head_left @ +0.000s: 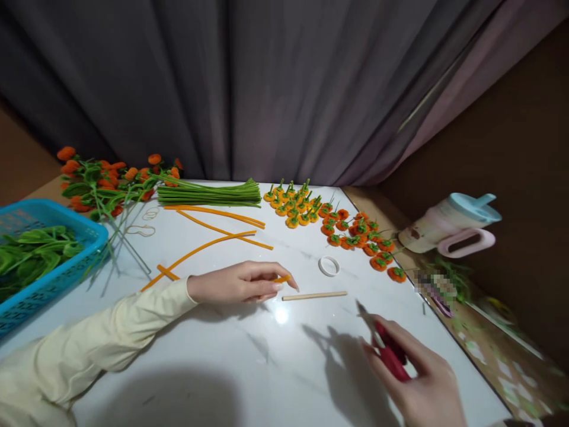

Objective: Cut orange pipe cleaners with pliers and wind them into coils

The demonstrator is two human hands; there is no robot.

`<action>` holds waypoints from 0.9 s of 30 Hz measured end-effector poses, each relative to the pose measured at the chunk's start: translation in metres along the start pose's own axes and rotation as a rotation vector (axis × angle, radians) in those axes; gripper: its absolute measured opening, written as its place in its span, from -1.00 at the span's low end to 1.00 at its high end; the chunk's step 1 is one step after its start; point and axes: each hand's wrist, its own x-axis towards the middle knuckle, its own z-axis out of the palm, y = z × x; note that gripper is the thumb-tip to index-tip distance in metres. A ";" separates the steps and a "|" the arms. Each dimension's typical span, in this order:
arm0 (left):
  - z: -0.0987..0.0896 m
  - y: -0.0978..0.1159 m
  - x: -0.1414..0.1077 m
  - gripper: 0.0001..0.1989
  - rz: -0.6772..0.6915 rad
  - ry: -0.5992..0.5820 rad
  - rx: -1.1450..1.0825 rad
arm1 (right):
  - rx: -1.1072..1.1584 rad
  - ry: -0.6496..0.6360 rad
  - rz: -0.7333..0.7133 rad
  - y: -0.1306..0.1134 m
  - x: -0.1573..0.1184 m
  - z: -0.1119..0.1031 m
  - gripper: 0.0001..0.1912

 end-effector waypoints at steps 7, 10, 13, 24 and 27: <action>0.004 -0.033 0.010 -0.67 -0.015 0.032 -0.195 | 0.053 -0.171 -0.170 -0.024 0.059 0.028 -0.83; 0.007 -0.048 0.013 -0.66 -0.040 0.042 -0.359 | 0.052 -0.192 -0.183 -0.019 0.072 0.038 -0.82; 0.007 -0.056 0.014 -0.65 -0.078 0.038 -0.464 | 0.062 -0.227 -0.151 -0.016 0.071 0.048 -0.80; 0.003 -0.058 0.015 -0.60 -0.083 0.024 -0.329 | 0.064 -0.343 -0.096 -0.018 0.062 0.058 -0.75; 0.003 -0.059 0.015 -0.59 -0.087 0.031 -0.302 | 0.064 -0.344 -0.102 -0.019 0.061 0.058 -0.75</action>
